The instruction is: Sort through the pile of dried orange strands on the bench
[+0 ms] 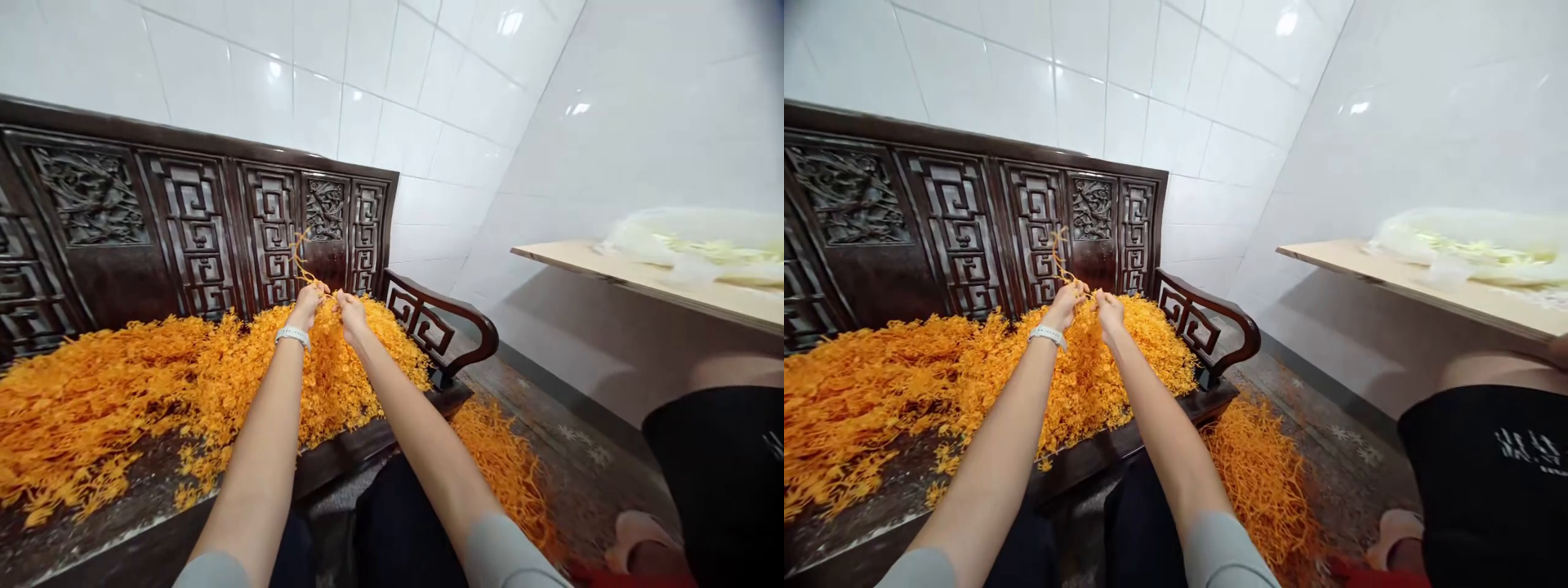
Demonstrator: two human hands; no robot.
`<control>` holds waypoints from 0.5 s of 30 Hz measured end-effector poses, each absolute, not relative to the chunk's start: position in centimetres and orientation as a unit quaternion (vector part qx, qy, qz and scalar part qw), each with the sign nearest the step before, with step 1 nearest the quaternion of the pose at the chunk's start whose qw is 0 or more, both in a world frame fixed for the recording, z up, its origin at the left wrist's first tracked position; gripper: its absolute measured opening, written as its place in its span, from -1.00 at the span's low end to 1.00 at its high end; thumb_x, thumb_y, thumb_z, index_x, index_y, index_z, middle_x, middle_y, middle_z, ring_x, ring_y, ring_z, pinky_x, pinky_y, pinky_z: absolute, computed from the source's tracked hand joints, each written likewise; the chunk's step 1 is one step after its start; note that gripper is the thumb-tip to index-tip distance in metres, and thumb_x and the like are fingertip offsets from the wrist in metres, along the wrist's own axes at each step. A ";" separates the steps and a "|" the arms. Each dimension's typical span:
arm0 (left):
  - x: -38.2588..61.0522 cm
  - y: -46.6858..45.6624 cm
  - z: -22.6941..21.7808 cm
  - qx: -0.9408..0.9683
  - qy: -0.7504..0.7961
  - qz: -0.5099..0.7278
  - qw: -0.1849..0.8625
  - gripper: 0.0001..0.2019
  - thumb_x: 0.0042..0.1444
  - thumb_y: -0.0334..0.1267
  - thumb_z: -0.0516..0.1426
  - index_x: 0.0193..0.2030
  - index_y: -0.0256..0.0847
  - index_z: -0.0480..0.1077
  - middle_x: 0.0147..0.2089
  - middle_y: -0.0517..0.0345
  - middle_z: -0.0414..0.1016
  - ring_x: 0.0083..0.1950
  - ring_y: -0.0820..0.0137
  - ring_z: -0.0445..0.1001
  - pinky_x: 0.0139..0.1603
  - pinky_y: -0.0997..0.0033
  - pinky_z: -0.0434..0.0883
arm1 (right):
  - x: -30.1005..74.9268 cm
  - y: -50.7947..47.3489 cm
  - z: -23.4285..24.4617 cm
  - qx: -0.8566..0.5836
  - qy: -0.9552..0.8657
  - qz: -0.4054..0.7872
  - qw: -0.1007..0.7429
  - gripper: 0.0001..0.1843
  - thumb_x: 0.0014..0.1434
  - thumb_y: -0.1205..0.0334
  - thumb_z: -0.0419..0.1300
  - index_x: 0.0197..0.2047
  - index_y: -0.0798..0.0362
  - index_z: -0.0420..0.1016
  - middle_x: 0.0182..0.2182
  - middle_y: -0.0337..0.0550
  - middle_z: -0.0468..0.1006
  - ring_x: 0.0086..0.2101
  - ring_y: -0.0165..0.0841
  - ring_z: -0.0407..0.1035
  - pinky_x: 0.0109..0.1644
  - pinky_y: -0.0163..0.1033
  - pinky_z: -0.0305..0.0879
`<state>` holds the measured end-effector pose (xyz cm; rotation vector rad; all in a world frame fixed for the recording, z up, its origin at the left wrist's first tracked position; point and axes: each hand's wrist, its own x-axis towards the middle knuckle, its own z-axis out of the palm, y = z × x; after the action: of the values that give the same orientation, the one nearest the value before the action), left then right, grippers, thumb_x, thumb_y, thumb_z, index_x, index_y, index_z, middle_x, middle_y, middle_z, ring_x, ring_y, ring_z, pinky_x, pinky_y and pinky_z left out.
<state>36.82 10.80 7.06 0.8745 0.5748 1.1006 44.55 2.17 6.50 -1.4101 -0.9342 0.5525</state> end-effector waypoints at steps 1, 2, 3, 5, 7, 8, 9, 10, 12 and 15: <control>37.0 11.2 6.9 0.385 0.260 0.508 0.725 -0.73 0.20 -0.58 0.20 -0.50 -0.31 0.38 -0.52 0.24 0.32 -0.56 0.62 0.13 -0.54 0.61 0.10 | 44.3 2.2 6.6 -0.616 -0.417 0.218 0.631 -0.57 0.40 -0.20 0.03 -0.29 -0.02 0.31 -0.48 -0.26 0.43 -0.38 -0.34 0.31 -0.26 -0.29 0.24; 37.2 11.6 6.8 0.371 0.261 0.518 0.725 -0.72 0.20 -0.59 0.20 -0.51 -0.30 0.36 -0.52 0.24 0.31 -0.55 0.62 0.13 -0.53 0.62 0.10 | 43.9 2.0 6.7 -0.615 -0.431 0.199 0.629 -0.62 0.42 -0.13 0.03 -0.28 -0.02 0.32 -0.42 -0.23 0.45 -0.31 -0.33 0.33 -0.19 -0.29 0.27; 37.3 12.0 6.6 0.355 0.262 0.527 0.726 -0.72 0.22 -0.59 0.19 -0.49 -0.30 0.36 -0.50 0.24 0.31 -0.54 0.61 0.16 -0.51 0.62 0.14 | 43.4 1.8 6.7 -0.613 -0.448 0.187 0.623 -0.67 0.42 -0.07 0.07 -0.28 -0.02 0.34 -0.37 -0.20 0.48 -0.24 -0.30 0.35 -0.11 -0.28 0.28; 37.4 12.9 6.3 0.321 0.264 0.546 0.728 -0.83 0.31 -0.47 0.20 -0.35 -0.31 0.44 -0.38 0.19 0.42 -0.44 0.57 0.32 -0.40 0.59 0.33 | 42.2 0.9 6.7 -0.618 -0.498 0.151 0.589 -0.76 0.39 0.07 0.13 -0.30 -0.01 0.42 -0.27 -0.14 0.53 -0.10 -0.23 0.36 0.07 -0.19 0.26; 37.0 13.9 6.3 0.283 0.271 0.567 0.725 -0.86 0.39 -0.26 0.22 -0.05 -0.31 0.51 -0.11 0.06 0.55 -0.21 0.42 0.53 -0.19 0.38 0.55 | 40.9 0.0 6.7 -0.621 -0.570 0.090 0.531 -0.78 0.37 0.16 0.14 -0.31 0.00 0.50 -0.12 -0.06 0.57 0.03 -0.13 0.33 0.22 -0.06 0.19; 36.6 14.4 6.5 0.264 0.275 0.578 0.722 -0.75 0.39 -0.17 0.23 0.09 -0.28 0.49 0.03 0.00 0.56 -0.08 0.33 0.57 -0.08 0.24 0.60 | 40.2 -0.5 6.7 -0.615 -0.608 0.057 0.499 -0.77 0.38 0.18 0.13 -0.30 0.00 0.54 -0.03 -0.02 0.57 0.08 -0.09 0.31 0.26 0.00 0.15; 36.1 14.9 6.6 0.245 0.278 0.590 0.717 -0.66 0.39 -0.12 0.23 0.19 -0.25 0.47 0.14 -0.05 0.54 0.02 0.26 0.58 0.01 0.13 0.61 | 39.5 -1.0 6.7 -0.603 -0.643 0.028 0.471 -0.76 0.39 0.18 0.12 -0.27 0.00 0.57 0.08 0.03 0.54 0.14 -0.05 0.29 0.29 0.06 0.12; 35.5 15.4 6.7 0.226 0.280 0.602 0.713 -0.62 0.39 -0.10 0.23 0.24 -0.24 0.45 0.19 -0.08 0.52 0.08 0.22 0.58 0.06 0.08 0.61 | 38.8 -1.4 6.8 -0.588 -0.671 0.005 0.452 -0.74 0.41 0.15 0.13 -0.25 0.00 0.60 0.18 0.06 0.50 0.19 0.00 0.25 0.30 0.11 0.10; 34.3 16.1 6.9 0.193 0.276 0.620 0.709 -0.63 0.40 -0.09 0.23 0.22 -0.25 0.45 0.16 -0.07 0.53 0.03 0.25 0.58 0.01 0.12 0.61 | 37.8 -1.8 7.0 -0.553 -0.706 -0.013 0.443 -0.74 0.42 0.10 0.15 -0.20 -0.01 0.63 0.27 0.09 0.44 0.25 0.03 0.22 0.32 0.15 0.11; 33.1 16.3 6.8 0.169 0.254 0.619 0.723 -0.81 0.45 -0.20 0.16 0.00 -0.29 0.48 -0.16 0.09 0.55 -0.28 0.45 0.52 -0.24 0.42 0.55 | 37.6 -1.2 7.0 -0.515 -0.693 0.008 0.504 -0.74 0.45 0.06 0.11 -0.11 -0.03 0.58 0.12 0.06 0.54 0.11 -0.10 0.38 0.24 0.01 0.27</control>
<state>33.12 16.29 6.79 0.3727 0.5615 1.3673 37.62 -1.16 6.96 -1.2434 -1.6737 0.0203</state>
